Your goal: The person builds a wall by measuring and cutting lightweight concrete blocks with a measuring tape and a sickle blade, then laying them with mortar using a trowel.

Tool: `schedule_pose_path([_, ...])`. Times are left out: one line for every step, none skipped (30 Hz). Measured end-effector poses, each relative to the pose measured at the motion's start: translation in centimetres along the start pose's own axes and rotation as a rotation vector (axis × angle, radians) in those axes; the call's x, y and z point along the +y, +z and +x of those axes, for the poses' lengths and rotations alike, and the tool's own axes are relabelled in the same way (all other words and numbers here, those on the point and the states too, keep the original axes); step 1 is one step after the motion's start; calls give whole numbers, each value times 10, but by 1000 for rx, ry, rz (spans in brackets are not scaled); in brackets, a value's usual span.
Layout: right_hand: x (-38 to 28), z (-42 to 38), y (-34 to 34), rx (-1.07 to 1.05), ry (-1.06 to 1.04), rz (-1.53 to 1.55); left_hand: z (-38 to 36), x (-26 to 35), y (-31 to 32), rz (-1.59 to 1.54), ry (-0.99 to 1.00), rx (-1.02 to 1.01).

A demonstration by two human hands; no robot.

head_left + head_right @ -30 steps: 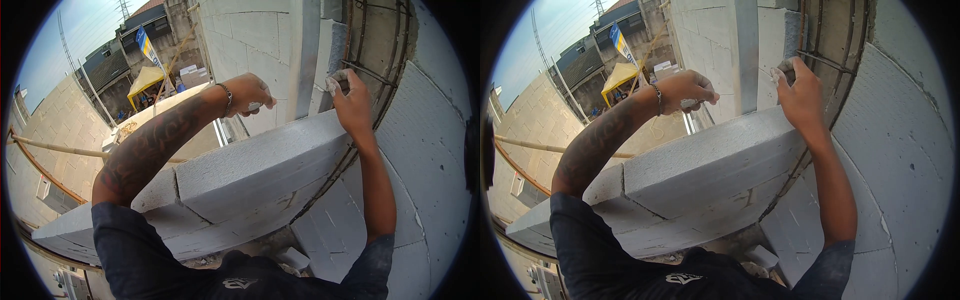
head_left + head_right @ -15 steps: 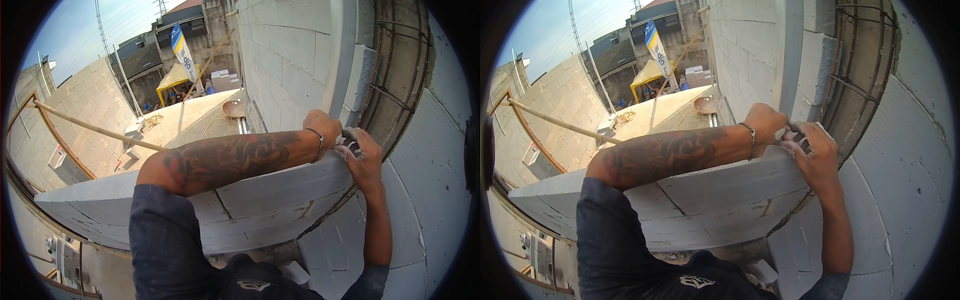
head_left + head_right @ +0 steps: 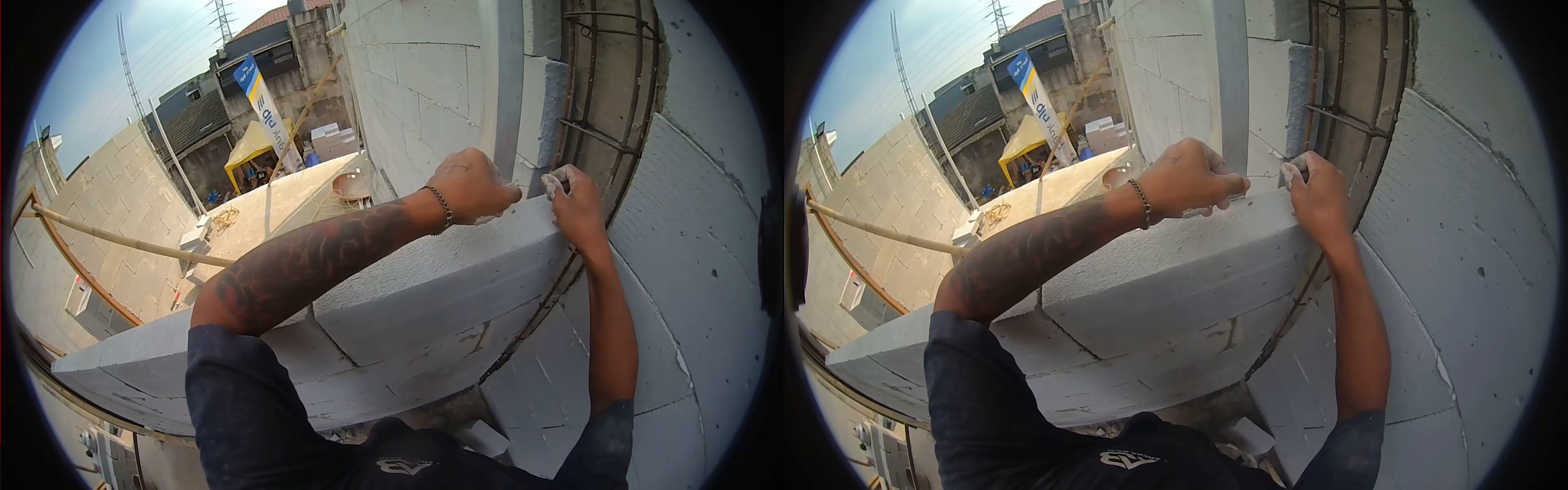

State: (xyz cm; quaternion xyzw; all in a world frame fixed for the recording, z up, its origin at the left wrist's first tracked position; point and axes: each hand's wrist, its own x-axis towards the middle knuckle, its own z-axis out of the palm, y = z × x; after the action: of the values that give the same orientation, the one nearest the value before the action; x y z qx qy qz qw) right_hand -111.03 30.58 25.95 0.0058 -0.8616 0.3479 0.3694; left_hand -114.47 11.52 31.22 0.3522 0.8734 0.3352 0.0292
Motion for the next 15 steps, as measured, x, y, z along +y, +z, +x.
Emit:
schedule_pose_path([-5,6,1,-27,58,32,-2,0,-9,170,9,154])
schedule_pose_path([-9,10,3,-61,111,69,1,-10,-12,253,80,289])
schedule_pose_path([-10,14,6,-53,125,66,8,-19,-10,266,129,292])
schedule_pose_path([-10,20,11,-79,87,45,14,-27,-8,278,177,304])
schedule_pose_path([-9,26,15,-111,44,21,16,-27,-5,274,179,304])
schedule_pose_path([-8,32,18,-112,39,16,19,-24,-1,302,110,280])
schedule_pose_path([-7,40,21,-179,59,36,22,-21,2,332,39,259])
schedule_pose_path([-7,46,26,-253,82,59,26,-20,4,329,30,266])
schedule_pose_path([-4,51,29,-281,79,99,28,-19,4,314,55,262])
schedule_pose_path([0,53,34,-325,74,150,27,-22,4,304,60,259])
schedule_pose_path([-1,55,39,-391,120,259,26,-20,5,311,25,247])
schedule_pose_path([-9,53,39,-444,172,305,27,-19,6,324,-16,240])
schedule_pose_path([-18,48,39,-455,208,363,30,-23,9,360,12,284])
schedule_pose_path([-22,46,41,-388,229,338,31,-25,8,392,55,325])
schedule_pose_path([-21,46,41,-385,205,282,31,-25,5,397,28,335])
